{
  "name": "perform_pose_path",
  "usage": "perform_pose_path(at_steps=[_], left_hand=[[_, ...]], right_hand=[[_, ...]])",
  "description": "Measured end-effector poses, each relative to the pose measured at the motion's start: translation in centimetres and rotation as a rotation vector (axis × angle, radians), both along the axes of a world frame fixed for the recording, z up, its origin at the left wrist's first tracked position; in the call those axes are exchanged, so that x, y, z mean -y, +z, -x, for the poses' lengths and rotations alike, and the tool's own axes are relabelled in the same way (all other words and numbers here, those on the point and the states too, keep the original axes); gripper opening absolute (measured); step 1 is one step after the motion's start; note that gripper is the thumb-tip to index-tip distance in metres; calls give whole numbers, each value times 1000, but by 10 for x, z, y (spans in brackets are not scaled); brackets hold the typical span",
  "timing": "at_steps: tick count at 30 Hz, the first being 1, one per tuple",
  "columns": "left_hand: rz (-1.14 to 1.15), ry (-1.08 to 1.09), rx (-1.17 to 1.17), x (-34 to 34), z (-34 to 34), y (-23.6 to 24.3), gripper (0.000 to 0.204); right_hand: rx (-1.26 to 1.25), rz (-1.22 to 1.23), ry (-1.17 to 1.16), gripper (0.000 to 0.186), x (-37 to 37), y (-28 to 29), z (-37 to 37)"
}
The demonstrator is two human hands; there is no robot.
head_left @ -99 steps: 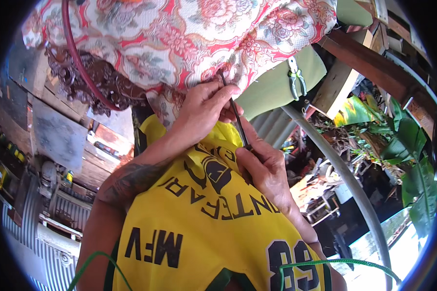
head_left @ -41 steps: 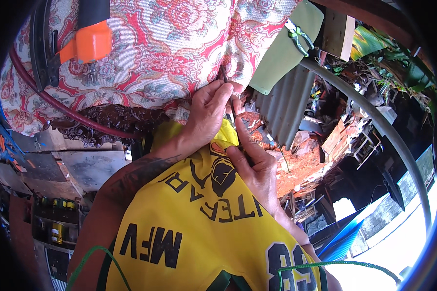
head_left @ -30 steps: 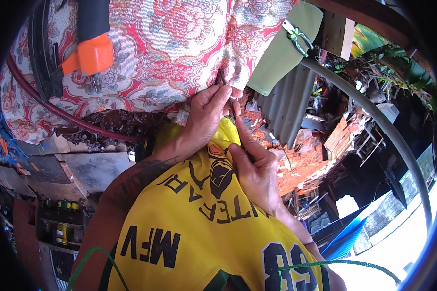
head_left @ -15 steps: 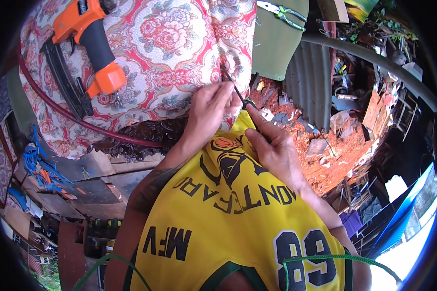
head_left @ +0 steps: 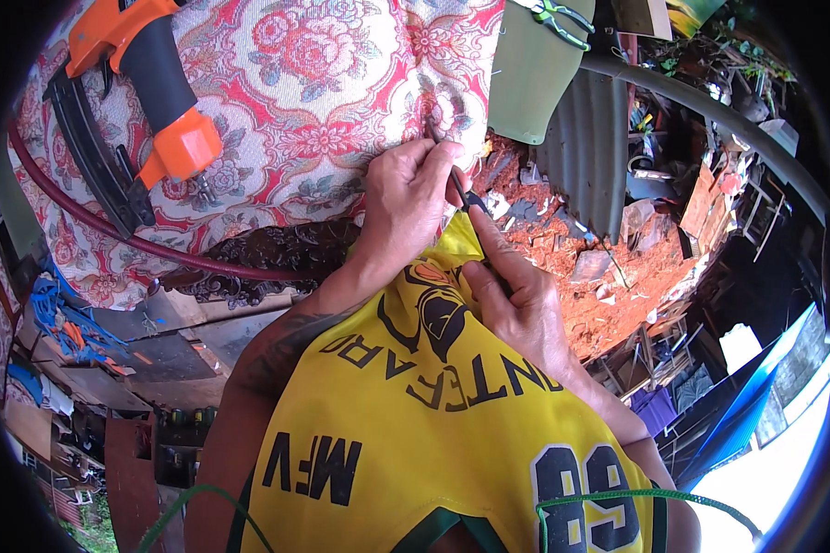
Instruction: The person uses a screwdriver and pliers to remove staples and fabric from a chair seat, then aligns a new piece of floral fabric over the cushion and secures it with a staple gun.
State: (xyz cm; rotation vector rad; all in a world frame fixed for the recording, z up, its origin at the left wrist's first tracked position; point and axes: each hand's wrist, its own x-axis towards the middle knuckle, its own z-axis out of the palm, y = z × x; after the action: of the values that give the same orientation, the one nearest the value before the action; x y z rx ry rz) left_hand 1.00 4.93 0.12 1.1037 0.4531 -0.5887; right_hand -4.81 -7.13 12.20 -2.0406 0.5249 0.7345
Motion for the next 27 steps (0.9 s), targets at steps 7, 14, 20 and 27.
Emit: perform_pose_path(at_steps=[7,14,20,27], left_hand=[[-44,10,66,1,1,-4,39],[-40,5,64,-2,0,-3,40],[14,13,59,0,3,-8,39],[-263,0,279,1,24,-16,43]], right_hand=[[-18,10,3,55,-6,-1,-2],[-84,36,-57,54,-13,1,-1],[-87,3,-89,56,-12,3,0],[-146,57,-232,53,-13,22,-10]])
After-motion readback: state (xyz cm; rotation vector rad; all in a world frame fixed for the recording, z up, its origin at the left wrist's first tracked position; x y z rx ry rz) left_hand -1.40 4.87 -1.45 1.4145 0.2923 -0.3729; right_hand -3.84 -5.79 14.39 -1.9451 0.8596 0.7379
